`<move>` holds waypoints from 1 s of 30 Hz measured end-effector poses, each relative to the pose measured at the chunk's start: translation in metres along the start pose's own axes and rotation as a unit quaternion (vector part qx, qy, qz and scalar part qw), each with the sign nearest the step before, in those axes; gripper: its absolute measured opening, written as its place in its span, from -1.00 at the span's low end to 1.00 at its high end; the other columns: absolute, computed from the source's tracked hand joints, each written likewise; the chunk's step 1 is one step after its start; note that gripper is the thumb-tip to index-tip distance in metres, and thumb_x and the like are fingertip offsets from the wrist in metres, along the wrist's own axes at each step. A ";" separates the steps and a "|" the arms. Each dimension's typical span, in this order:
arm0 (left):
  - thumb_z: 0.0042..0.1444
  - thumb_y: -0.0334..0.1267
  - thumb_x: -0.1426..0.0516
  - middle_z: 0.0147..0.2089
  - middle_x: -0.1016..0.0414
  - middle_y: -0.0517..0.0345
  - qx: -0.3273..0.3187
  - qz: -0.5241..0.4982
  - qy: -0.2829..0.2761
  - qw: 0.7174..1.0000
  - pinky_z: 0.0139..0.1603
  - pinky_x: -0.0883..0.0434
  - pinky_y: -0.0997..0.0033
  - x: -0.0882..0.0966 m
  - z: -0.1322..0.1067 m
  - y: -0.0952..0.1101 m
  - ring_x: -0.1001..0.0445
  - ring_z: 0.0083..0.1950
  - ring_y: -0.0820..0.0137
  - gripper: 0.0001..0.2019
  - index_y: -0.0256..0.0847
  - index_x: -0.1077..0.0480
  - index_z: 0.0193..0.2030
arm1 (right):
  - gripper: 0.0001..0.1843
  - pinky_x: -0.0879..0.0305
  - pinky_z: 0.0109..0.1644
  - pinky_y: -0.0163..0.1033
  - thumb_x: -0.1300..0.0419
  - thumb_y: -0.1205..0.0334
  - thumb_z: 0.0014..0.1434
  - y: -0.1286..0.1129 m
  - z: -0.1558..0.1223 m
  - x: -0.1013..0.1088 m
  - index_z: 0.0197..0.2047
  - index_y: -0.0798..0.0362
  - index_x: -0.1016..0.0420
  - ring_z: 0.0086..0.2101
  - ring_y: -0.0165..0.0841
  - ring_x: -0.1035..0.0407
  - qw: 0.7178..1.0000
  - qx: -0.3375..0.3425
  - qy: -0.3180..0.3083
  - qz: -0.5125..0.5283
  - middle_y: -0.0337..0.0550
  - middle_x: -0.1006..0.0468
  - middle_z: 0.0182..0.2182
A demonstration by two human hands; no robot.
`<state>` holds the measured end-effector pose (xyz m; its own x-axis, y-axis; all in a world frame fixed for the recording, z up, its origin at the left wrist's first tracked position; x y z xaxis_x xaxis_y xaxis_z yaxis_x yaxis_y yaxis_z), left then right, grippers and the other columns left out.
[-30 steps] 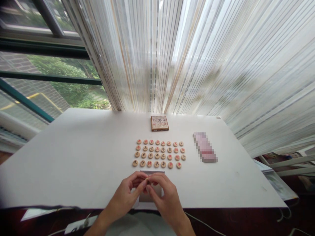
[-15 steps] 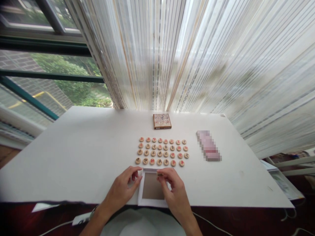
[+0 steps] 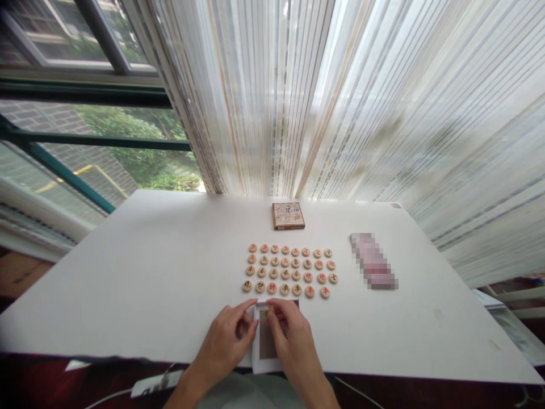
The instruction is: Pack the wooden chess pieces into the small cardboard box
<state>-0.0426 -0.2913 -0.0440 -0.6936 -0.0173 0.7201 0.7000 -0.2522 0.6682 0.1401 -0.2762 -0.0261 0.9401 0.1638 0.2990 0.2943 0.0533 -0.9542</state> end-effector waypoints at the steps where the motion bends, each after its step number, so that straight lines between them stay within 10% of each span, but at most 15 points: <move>1: 0.30 -0.29 -0.14 -0.36 -0.56 0.21 -0.001 0.001 0.001 1.000 -0.02 -0.42 0.20 0.000 0.000 0.000 -0.50 -0.37 0.33 -0.66 -0.13 -0.38 0.20 | -0.71 -0.55 -0.06 -0.13 -0.16 -0.02 0.36 0.000 0.001 -0.002 -0.04 -0.01 -0.54 -0.20 -0.19 -0.59 1.000 -0.010 0.002 -0.002 -0.03 -0.65 -0.19; 22: 0.28 -0.34 -0.14 -0.30 -0.56 0.16 -0.038 0.030 -0.001 0.999 -0.14 -0.39 0.19 -0.003 0.001 0.000 -0.50 -0.34 0.30 -0.69 -0.17 -0.41 0.15 | -0.71 -0.41 -0.33 -0.21 -0.16 0.00 0.34 0.008 0.003 -0.024 -0.34 -0.02 -0.49 -0.43 -0.23 -0.53 0.988 -0.014 0.048 -0.145 -0.13 -0.62 -0.42; 30: 0.28 -0.34 -0.12 -0.28 -0.53 0.16 -0.009 0.059 -0.002 0.998 -0.12 -0.42 0.22 0.001 0.005 0.012 -0.53 -0.28 0.29 -0.70 -0.13 -0.40 0.14 | -0.72 -0.42 -0.29 -0.29 -0.07 0.06 0.41 -0.001 -0.009 0.005 -0.21 -0.02 -0.53 -0.40 -0.31 -0.54 0.988 0.015 0.048 -0.143 -0.18 -0.65 -0.36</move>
<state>-0.0335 -0.2892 -0.0342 -0.6051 -0.0441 0.7949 0.7742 -0.2653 0.5746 0.1464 -0.2848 -0.0231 0.8316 0.0436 0.5536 0.5465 0.1130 -0.8298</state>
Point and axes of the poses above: each hand's wrist, its own z-axis towards the middle knuckle, its own x-axis out of the back of the hand, y = z × x, the point moved 1 cm from there along z, towards the middle knuckle
